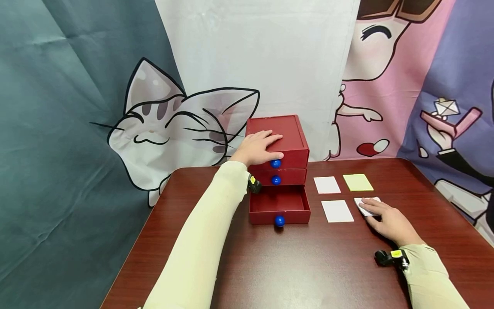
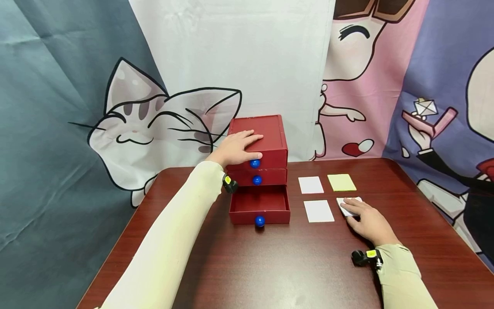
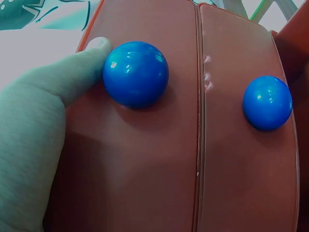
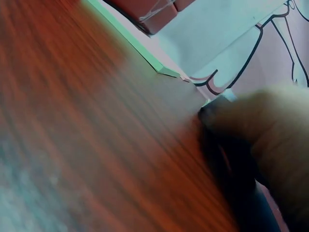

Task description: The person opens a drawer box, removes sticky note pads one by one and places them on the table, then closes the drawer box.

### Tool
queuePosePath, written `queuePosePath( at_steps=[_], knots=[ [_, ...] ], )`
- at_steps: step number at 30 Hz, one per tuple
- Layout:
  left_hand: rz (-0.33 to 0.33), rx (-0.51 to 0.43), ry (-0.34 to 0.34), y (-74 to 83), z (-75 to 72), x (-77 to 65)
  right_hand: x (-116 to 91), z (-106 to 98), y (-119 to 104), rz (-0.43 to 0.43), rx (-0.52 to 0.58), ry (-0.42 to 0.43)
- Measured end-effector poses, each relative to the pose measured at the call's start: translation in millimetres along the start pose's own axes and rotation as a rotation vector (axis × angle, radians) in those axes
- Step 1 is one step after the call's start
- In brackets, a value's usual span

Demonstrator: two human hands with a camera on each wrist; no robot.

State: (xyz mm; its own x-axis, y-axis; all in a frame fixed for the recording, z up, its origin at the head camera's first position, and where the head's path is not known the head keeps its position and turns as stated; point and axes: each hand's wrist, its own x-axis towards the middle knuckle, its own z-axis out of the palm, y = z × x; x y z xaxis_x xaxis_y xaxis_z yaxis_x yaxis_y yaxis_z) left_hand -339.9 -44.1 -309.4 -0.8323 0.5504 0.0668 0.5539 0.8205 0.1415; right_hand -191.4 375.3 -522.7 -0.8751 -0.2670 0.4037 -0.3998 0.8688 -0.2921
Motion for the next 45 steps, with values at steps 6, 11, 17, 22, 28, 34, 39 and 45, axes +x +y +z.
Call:
queuePosePath(
  at_steps=[6,11,17,22,28,34,39,45],
  knots=[
    [-0.007,-0.002,-0.004,0.6,1.2,-0.8,0,0,-4,0.103,0.056,-0.045],
    [-0.002,-0.008,-0.003,0.7,1.0,-1.5,0,0,-6,0.115,0.053,-0.036],
    [-0.007,-0.022,-0.005,-0.7,1.1,-0.6,1,-2,-7,0.119,0.052,-0.04],
    [0.001,-0.025,-0.004,-0.9,0.7,-0.1,1,-3,-5,0.133,0.058,-0.048],
    [0.0,-0.015,-0.006,1.2,-2.8,-0.6,2,-3,-4,0.15,0.059,-0.056],
    [0.0,-0.01,-0.011,2.1,-3.9,-1.2,2,-3,-2,0.149,0.068,-0.046],
    [-0.001,-0.006,-0.008,1.1,-3.0,-0.6,6,1,-6,0.063,0.114,0.095],
    [-0.006,-0.003,-0.016,1.4,-2.1,-0.6,22,21,-41,-0.046,0.273,0.35]
  ],
)
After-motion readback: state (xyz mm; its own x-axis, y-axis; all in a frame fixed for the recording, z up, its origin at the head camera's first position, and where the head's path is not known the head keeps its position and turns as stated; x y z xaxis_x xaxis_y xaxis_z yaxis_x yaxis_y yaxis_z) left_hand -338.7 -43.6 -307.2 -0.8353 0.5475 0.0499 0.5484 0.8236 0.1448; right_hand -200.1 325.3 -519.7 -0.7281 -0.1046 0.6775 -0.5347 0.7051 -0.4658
